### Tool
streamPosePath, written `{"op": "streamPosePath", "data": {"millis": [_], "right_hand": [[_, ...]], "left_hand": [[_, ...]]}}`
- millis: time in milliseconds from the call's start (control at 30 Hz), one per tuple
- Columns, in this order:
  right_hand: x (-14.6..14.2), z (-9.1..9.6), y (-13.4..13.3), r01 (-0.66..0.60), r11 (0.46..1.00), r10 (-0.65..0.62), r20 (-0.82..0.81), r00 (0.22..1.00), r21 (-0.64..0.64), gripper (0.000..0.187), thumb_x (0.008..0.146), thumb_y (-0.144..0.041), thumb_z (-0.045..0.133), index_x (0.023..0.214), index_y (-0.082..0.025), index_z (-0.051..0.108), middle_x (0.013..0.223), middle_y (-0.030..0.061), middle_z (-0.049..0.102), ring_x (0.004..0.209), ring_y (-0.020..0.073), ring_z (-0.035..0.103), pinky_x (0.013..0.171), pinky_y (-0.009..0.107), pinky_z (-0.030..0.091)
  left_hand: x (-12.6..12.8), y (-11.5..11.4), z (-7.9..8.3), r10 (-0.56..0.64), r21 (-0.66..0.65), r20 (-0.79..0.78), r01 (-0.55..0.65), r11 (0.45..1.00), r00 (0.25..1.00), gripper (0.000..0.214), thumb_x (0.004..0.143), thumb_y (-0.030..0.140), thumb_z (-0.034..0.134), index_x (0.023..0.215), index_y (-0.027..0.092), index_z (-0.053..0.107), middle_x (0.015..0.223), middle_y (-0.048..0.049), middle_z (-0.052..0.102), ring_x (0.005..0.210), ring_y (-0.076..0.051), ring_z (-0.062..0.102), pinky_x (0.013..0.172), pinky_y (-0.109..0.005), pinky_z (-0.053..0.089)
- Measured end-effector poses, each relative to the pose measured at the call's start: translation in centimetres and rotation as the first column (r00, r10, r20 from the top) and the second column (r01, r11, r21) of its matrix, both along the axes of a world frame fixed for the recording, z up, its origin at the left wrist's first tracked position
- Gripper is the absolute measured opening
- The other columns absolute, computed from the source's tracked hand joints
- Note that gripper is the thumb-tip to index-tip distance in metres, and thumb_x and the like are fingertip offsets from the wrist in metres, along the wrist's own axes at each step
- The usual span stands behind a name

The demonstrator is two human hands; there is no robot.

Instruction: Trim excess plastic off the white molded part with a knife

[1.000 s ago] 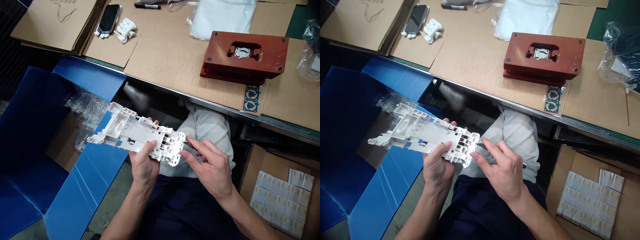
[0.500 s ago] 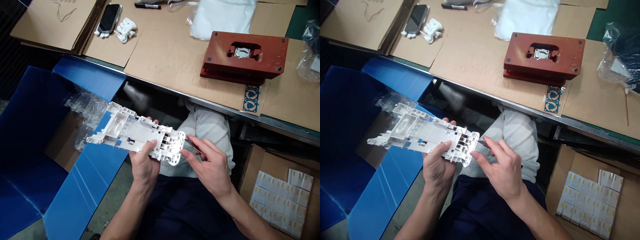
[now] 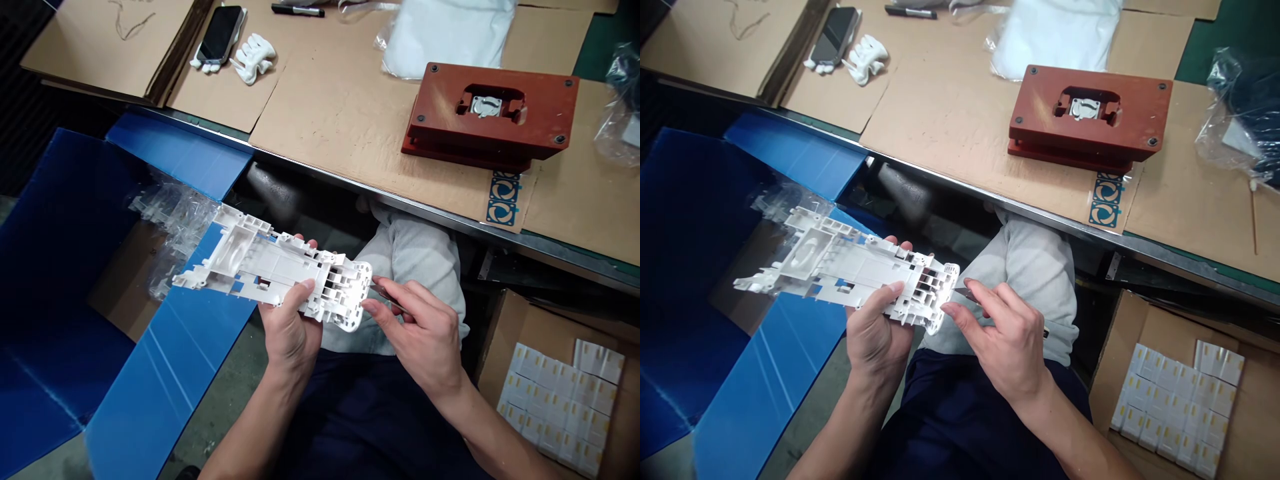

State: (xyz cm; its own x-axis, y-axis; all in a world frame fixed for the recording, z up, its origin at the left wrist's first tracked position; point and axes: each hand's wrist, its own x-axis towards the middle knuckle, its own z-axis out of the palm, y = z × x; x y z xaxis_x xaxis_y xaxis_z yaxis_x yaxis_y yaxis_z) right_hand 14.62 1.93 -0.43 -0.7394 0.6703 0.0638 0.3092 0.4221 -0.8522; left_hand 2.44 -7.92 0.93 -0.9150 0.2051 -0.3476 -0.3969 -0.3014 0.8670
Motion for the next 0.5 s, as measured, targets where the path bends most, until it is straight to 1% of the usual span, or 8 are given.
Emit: {"op": "streamPosePath", "data": {"millis": [133,233,333,433,500], "right_hand": [[0.04,-0.04,-0.11,-0.001,1.000,0.002,-0.014,1.000,0.025,0.033,0.091,-0.039,0.073,0.111,-0.012,0.078,0.075,0.0017,0.065,0.059,0.0086,0.055,0.056,0.023,0.046],[0.03,-0.07,-0.16,-0.001,0.999,0.002,-0.024,1.000,0.053,0.030,0.092,-0.037,0.073,0.108,-0.012,0.079,0.069,-0.0003,0.060,0.055,0.0076,0.051,0.053,0.023,0.042],[-0.02,-0.11,-0.12,0.006,0.999,-0.004,-0.032,0.999,0.043,0.032,0.092,-0.037,0.073,0.110,-0.011,0.078,0.075,0.0015,0.064,0.059,0.0080,0.054,0.055,0.022,0.044],[-0.04,-0.14,-0.07,0.014,1.000,-0.014,-0.029,0.999,0.021,0.036,0.090,-0.038,0.075,0.114,-0.010,0.076,0.084,0.0042,0.069,0.065,0.0088,0.058,0.060,0.021,0.048],[-0.02,-0.12,-0.07,0.009,1.000,-0.008,-0.027,1.000,0.023,0.033,0.091,-0.038,0.074,0.110,-0.011,0.077,0.080,0.0033,0.068,0.064,0.0084,0.058,0.058,0.021,0.047]], "left_hand": [[0.09,0.04,-0.05,0.001,0.012,0.005,-0.001,1.000,1.000,0.085,0.076,0.003,0.071,0.147,0.042,0.047,0.142,0.0001,0.064,0.140,-0.035,0.050,0.113,-0.054,0.048],[0.12,0.09,-0.24,0.015,0.017,-0.007,-0.015,1.000,1.000,0.089,0.074,0.001,0.070,0.148,0.042,0.045,0.143,-0.0010,0.063,0.139,-0.035,0.051,0.111,-0.055,0.051],[0.07,0.10,-0.43,0.020,0.019,-0.023,-0.019,1.000,1.000,0.090,0.073,0.000,0.070,0.149,0.042,0.045,0.143,-0.0023,0.063,0.138,-0.036,0.052,0.108,-0.055,0.053],[-0.03,0.09,-0.50,0.015,0.021,-0.022,-0.014,1.000,1.000,0.086,0.076,0.003,0.071,0.149,0.041,0.045,0.144,-0.0031,0.062,0.138,-0.036,0.052,0.109,-0.054,0.052],[-0.08,0.10,-0.50,0.015,0.024,-0.020,-0.014,1.000,1.000,0.084,0.077,0.005,0.071,0.149,0.041,0.045,0.145,-0.0030,0.061,0.139,-0.036,0.051,0.110,-0.055,0.052]]}}
